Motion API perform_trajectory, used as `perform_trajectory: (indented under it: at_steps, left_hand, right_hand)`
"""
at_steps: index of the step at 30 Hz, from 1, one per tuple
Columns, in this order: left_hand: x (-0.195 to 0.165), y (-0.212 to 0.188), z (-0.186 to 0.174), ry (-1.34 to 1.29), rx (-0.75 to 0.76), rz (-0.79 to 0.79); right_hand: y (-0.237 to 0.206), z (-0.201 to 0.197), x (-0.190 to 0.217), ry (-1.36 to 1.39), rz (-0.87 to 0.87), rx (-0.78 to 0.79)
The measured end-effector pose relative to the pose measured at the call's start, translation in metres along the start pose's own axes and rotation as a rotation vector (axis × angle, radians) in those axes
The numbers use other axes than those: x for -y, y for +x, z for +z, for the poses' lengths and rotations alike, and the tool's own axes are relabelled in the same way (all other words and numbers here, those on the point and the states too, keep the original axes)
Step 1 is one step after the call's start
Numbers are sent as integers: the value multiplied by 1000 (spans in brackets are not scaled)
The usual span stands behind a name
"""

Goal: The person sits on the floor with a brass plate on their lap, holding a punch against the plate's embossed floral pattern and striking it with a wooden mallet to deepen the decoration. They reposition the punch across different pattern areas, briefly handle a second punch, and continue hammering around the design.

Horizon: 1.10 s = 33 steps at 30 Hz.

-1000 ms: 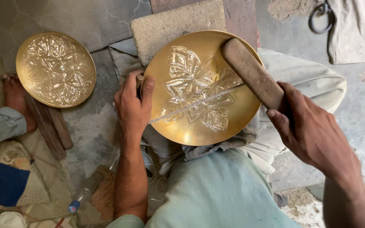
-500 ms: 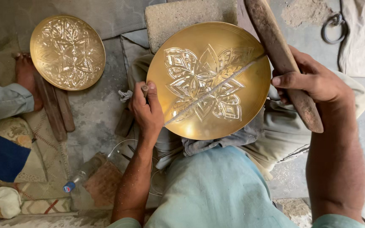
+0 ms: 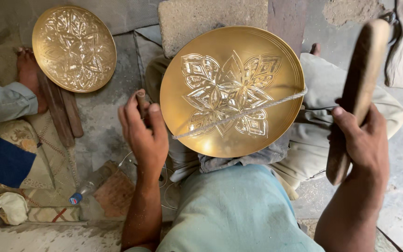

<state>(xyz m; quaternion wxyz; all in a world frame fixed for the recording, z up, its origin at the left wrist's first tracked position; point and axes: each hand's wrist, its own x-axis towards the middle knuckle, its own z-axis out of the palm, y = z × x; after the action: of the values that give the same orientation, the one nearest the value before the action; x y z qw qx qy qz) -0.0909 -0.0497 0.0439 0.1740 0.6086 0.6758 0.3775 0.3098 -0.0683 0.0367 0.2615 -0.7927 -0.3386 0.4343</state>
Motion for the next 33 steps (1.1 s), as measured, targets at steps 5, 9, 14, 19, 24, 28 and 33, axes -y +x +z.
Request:
perform_trajectory:
  at_steps: [5, 9, 14, 19, 24, 28, 33]
  left_hand:
    - [-20, 2, 3, -282, 74, -13]
    - [-27, 20, 42, -820, 249, -175]
    - [-39, 42, 91, -778, 277, -95]
    - [-43, 50, 111, -565, 281, 0]
    - [-40, 39, 118, -539, 254, -14]
    - [-38, 33, 122, -524, 211, -14]
    - [-39, 30, 128, -596, 161, -49]
  right_hand:
    - [-24, -10, -18, 152, -45, -81]
    - [-28, -1, -25, 648, -239, 36]
    - [-18, 3, -26, 143, -123, -109]
    - [-10, 5, -4, 190, -316, -137]
    - [12, 0, 42, 25, -621, -18]
    - [15, 2, 89, -343, -837, -33]
    - [12, 16, 148, -477, -1065, 62]
